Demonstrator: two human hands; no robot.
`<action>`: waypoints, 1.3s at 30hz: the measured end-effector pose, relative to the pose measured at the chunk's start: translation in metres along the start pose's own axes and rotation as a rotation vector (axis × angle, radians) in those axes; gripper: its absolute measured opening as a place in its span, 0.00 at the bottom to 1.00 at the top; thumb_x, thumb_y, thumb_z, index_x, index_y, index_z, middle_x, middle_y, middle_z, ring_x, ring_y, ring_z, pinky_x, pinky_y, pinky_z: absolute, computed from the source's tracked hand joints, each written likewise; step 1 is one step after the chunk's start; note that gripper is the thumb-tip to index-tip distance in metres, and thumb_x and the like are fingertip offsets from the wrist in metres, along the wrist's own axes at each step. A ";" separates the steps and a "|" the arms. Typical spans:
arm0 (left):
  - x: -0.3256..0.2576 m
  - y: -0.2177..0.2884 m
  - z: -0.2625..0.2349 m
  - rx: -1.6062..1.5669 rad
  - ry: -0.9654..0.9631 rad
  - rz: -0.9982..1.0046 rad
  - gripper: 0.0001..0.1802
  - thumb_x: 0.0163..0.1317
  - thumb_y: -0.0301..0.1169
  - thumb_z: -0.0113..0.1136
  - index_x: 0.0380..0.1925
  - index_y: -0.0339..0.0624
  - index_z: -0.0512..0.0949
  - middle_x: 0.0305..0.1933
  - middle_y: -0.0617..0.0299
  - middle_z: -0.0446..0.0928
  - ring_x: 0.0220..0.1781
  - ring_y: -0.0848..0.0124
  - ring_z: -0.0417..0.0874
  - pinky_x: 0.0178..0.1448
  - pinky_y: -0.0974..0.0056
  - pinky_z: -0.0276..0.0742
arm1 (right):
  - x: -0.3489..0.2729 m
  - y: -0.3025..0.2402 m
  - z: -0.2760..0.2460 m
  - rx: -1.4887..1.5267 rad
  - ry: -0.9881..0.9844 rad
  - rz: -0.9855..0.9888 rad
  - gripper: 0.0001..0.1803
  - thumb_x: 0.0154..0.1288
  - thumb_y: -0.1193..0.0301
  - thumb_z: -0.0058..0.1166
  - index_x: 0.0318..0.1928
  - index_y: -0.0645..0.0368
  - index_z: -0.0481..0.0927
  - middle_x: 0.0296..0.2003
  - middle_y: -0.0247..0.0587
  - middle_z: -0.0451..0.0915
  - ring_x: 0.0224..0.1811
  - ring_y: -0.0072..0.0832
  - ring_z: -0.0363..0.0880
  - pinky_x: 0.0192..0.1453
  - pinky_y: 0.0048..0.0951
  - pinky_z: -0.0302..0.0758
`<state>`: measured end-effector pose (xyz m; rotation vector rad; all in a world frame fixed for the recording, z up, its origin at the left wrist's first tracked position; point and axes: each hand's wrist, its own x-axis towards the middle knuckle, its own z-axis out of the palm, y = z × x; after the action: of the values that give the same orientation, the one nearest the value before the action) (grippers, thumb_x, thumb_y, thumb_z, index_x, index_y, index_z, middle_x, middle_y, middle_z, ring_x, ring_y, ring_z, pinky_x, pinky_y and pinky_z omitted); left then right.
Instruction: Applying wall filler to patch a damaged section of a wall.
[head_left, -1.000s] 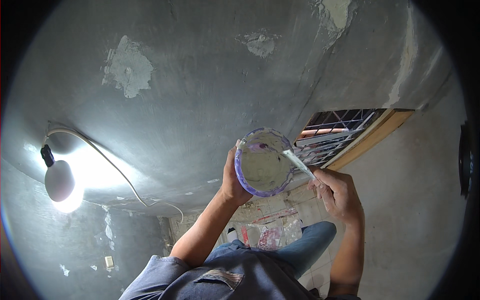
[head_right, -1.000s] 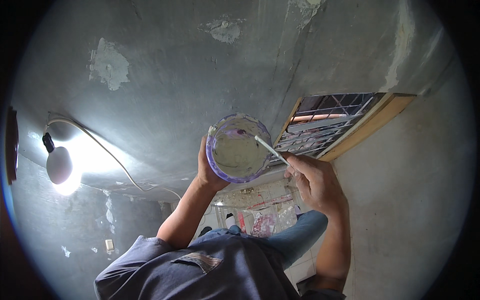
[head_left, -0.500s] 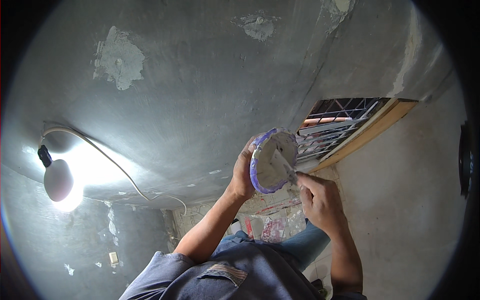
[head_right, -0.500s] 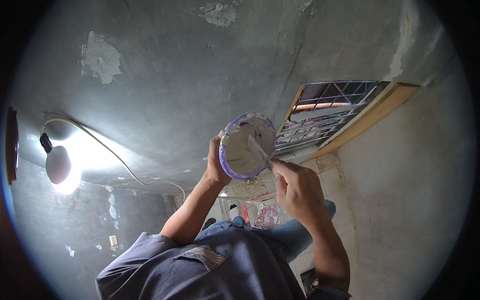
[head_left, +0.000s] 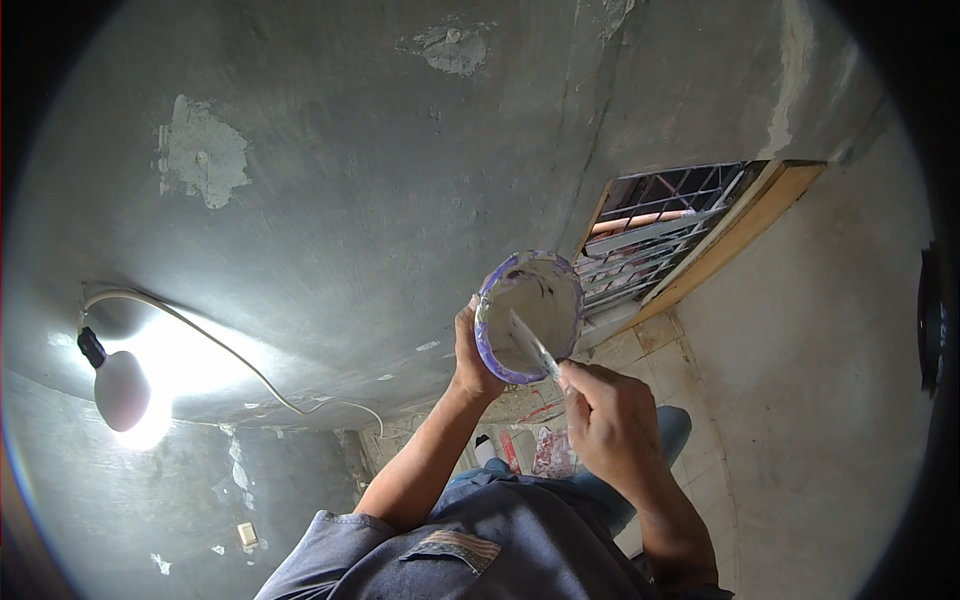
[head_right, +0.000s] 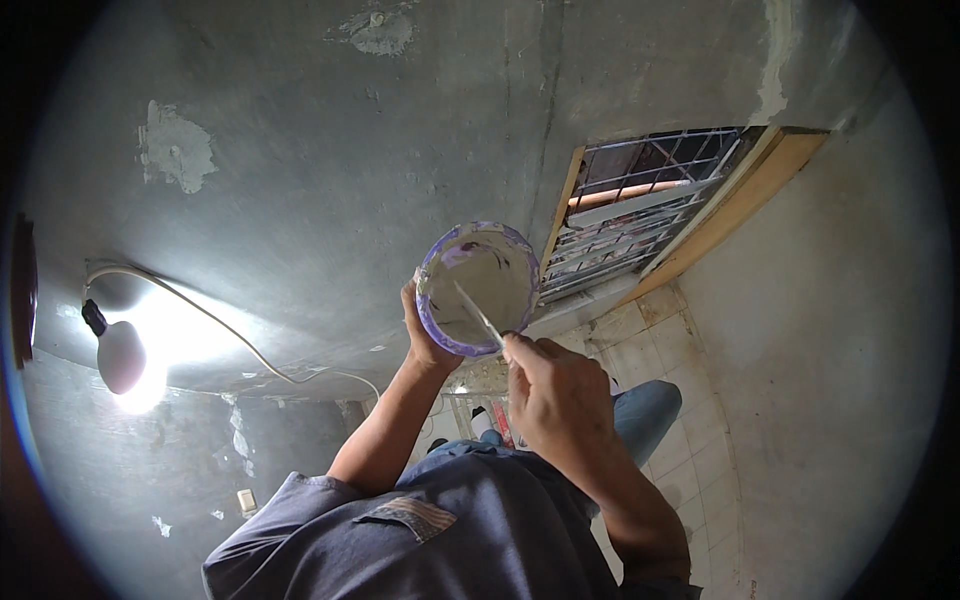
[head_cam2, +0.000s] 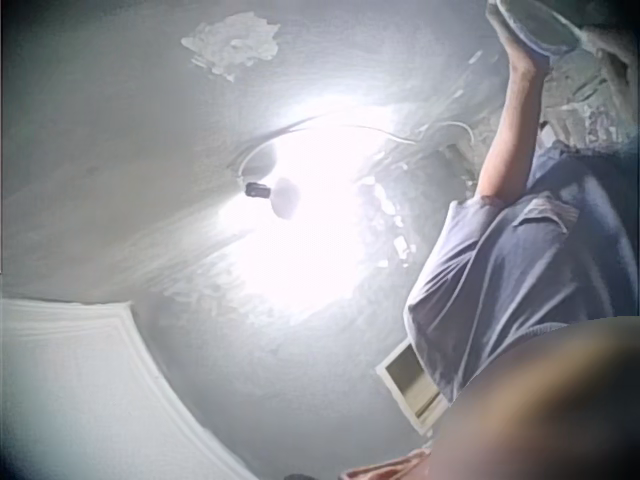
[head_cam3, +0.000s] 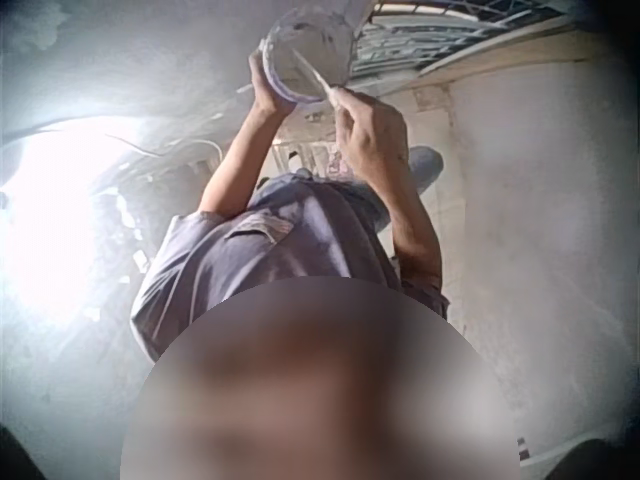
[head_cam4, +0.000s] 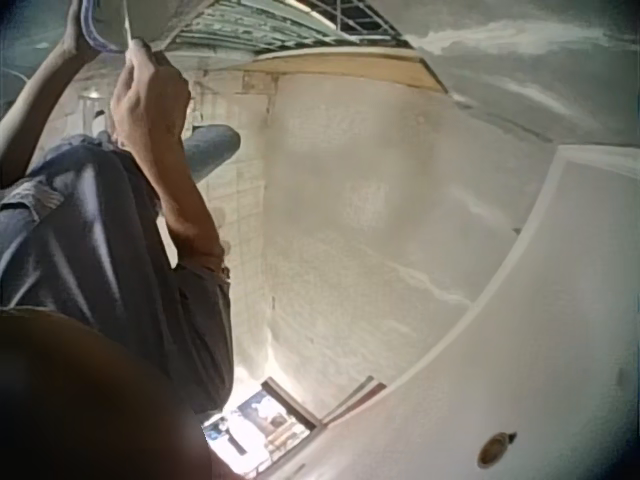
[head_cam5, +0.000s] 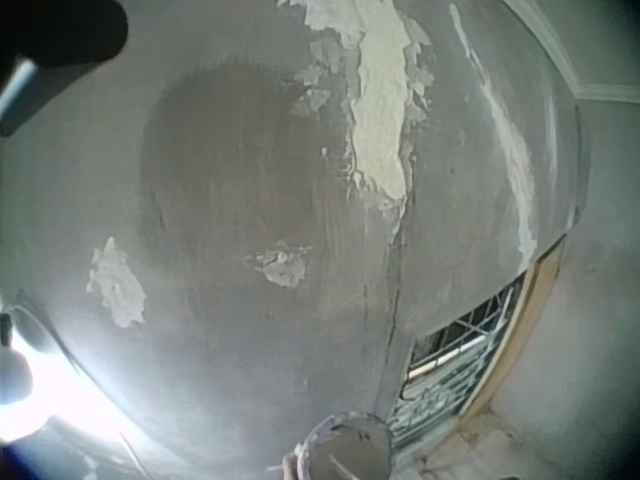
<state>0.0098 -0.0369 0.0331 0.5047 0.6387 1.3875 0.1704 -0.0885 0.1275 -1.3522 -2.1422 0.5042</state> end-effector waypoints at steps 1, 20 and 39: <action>-0.001 0.000 0.000 0.003 0.002 0.001 0.36 0.67 0.59 0.35 0.65 0.46 0.65 0.63 0.52 0.69 0.63 0.58 0.72 0.64 0.50 0.72 | 0.001 -0.001 -0.005 0.008 0.023 0.011 0.07 0.59 0.79 0.54 0.39 0.63 0.78 0.28 0.50 0.81 0.30 0.46 0.82 0.31 0.41 0.76; 0.000 0.017 0.014 -0.021 -0.113 -0.385 0.40 0.64 0.61 0.37 0.62 0.38 0.69 0.59 0.45 0.74 0.58 0.55 0.78 0.61 0.50 0.76 | 0.023 0.026 -0.036 -0.219 -0.080 -0.237 0.16 0.56 0.76 0.60 0.47 0.55 0.83 0.32 0.37 0.79 0.28 0.34 0.82 0.31 0.33 0.80; 0.015 0.015 0.010 -0.015 -0.241 -0.389 0.39 0.62 0.56 0.44 0.60 0.33 0.69 0.58 0.43 0.75 0.56 0.57 0.80 0.61 0.54 0.77 | 0.004 0.020 -0.045 -0.530 -0.219 -0.242 0.20 0.55 0.77 0.56 0.50 0.55 0.83 0.34 0.39 0.72 0.36 0.32 0.78 0.36 0.31 0.79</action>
<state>0.0069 -0.0195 0.0487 0.4962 0.4981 0.9469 0.2110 -0.0751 0.1517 -1.3132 -2.7039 -0.0235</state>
